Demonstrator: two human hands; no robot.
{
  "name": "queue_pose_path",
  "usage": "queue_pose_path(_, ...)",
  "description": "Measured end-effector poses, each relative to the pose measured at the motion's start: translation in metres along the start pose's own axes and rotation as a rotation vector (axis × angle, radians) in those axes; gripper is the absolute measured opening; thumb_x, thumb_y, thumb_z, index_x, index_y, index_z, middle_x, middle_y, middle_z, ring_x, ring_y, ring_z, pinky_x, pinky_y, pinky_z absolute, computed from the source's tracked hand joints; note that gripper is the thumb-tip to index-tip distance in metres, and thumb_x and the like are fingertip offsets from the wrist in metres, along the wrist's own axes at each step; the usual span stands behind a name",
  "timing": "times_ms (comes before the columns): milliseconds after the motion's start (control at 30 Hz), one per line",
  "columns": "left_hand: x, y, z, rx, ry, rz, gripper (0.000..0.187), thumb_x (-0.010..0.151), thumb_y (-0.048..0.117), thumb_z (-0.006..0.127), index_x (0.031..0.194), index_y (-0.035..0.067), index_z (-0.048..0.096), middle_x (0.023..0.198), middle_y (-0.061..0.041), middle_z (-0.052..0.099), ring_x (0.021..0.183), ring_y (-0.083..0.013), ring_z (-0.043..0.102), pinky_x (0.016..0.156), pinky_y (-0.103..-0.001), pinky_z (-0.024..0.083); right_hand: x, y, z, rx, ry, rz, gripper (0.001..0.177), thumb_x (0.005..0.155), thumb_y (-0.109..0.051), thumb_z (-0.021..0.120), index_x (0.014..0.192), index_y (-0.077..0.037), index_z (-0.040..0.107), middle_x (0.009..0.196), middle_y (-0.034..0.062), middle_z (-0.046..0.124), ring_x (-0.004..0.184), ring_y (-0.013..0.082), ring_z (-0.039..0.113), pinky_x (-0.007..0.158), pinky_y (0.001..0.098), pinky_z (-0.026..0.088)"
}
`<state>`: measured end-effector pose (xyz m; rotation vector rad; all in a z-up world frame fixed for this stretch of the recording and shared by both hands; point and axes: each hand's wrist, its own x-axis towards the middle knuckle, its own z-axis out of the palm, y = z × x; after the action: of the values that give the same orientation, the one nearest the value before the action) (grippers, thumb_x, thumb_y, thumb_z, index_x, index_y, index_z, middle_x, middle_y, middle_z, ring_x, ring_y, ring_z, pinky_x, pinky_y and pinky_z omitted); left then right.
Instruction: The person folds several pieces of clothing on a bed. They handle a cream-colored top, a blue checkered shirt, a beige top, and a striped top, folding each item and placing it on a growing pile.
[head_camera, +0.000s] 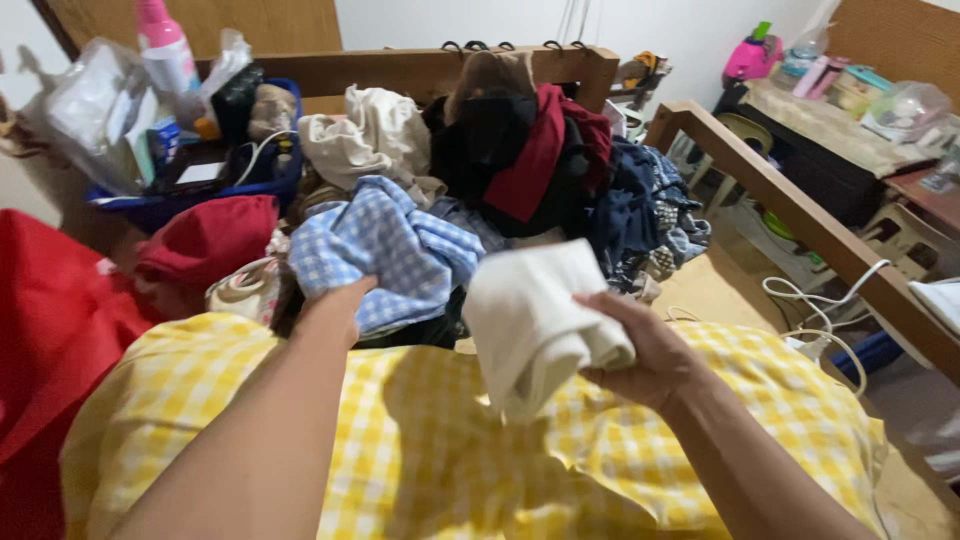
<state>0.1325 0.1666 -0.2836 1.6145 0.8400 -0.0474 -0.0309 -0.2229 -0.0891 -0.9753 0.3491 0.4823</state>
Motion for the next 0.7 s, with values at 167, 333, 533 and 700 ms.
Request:
queue_pose_path(167, 0.005, 0.040, 0.033, -0.326, -0.293, -0.145, 0.055, 0.088, 0.041, 0.070, 0.132, 0.007, 0.066, 0.125, -0.010, 0.074, 0.106, -0.0249, 0.069, 0.090, -0.043, 0.048, 0.001, 0.020, -0.021, -0.058, 0.056, 0.176, 0.037, 0.081, -0.021, 0.074, 0.112, -0.002, 0.066, 0.098, 0.0132, 0.075, 0.083, 0.0225, 0.075, 0.075, 0.0397, 0.064)
queue_pose_path(333, -0.096, 0.169, 0.062, -0.607, -0.316, 0.230, 0.057, 0.075, 0.027, 0.080, 0.125, 0.003, 0.066, 0.120, -0.012, 0.074, 0.103, -0.0262, 0.073, 0.091, -0.047, 0.059, 0.001, 0.031, -0.027, 0.006, -0.044, 0.172, 0.030, 0.083, -0.019, 0.075, 0.108, -0.005, 0.067, 0.096, 0.0106, 0.076, 0.083, 0.0226, 0.074, 0.075, 0.0415, 0.064)
queue_pose_path(533, -0.211, 0.236, 0.099, -0.544, -0.668, 0.576, 0.068, 0.072, 0.040, 0.073, 0.127, -0.001, 0.065, 0.120, -0.024, 0.071, 0.104, -0.0317, 0.072, 0.089, -0.053, 0.060, -0.010, 0.027, -0.029, -0.027, -0.015, 0.218, 0.036, 0.077, -0.019, 0.069, 0.110, -0.004, 0.070, 0.101, 0.0120, 0.078, 0.089, 0.0244, 0.077, 0.081, 0.0433, 0.066)
queue_pose_path(700, -0.202, 0.189, 0.163, -0.812, -1.122, 0.264, 0.060, 0.089, 0.052, 0.061, 0.132, 0.009, 0.062, 0.135, -0.015, 0.067, 0.125, -0.0290, 0.064, 0.101, -0.045, 0.054, -0.004, 0.041, -0.034, 0.001, -0.113, 0.255, 0.037, 0.085, -0.019, 0.074, 0.116, -0.001, 0.065, 0.107, 0.0156, 0.075, 0.093, 0.0270, 0.075, 0.086, 0.0470, 0.062)
